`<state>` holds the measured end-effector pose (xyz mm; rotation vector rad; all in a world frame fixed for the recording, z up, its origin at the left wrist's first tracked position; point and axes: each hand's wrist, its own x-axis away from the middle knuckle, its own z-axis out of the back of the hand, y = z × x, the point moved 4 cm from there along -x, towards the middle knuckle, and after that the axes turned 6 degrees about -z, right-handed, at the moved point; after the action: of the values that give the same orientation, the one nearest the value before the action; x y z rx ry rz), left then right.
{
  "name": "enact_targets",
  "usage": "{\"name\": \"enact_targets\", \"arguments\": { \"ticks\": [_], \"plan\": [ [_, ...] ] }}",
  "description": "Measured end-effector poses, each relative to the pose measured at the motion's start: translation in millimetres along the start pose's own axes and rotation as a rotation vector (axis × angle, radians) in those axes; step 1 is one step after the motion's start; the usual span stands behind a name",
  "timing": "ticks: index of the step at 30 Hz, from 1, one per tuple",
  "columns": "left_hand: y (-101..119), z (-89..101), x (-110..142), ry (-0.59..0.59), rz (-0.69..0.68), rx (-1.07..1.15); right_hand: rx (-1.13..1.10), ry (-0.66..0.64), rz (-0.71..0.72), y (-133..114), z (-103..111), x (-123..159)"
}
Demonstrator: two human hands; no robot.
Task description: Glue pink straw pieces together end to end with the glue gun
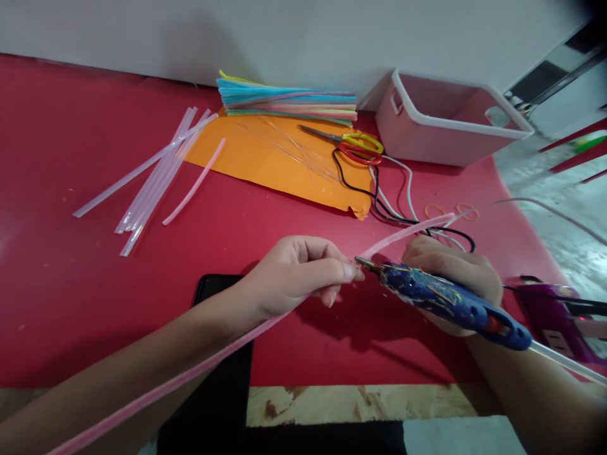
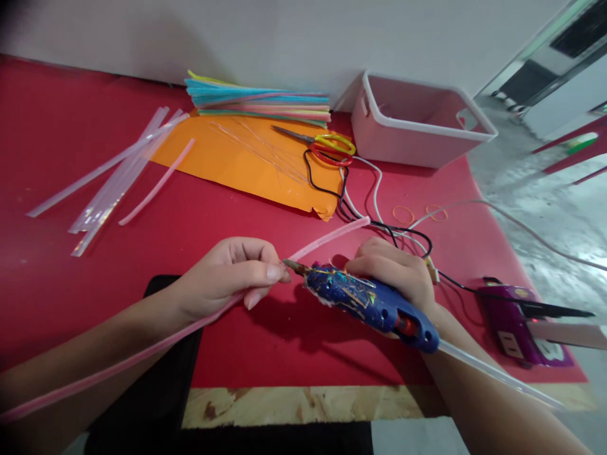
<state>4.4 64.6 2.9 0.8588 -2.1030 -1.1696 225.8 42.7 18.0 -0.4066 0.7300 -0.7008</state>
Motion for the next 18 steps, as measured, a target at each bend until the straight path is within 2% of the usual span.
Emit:
{"name": "enact_targets", "arguments": {
  "ticks": [7,18],
  "plan": [
    [1.7,0.0,-0.8,0.007,-0.012,-0.011,0.02,-0.043,0.0,2.4,1.8,2.8],
    [3.3,-0.9,-0.6,0.016,-0.028,0.001,0.017,0.011,-0.009,0.6,0.5,-0.1]
  ]
}}
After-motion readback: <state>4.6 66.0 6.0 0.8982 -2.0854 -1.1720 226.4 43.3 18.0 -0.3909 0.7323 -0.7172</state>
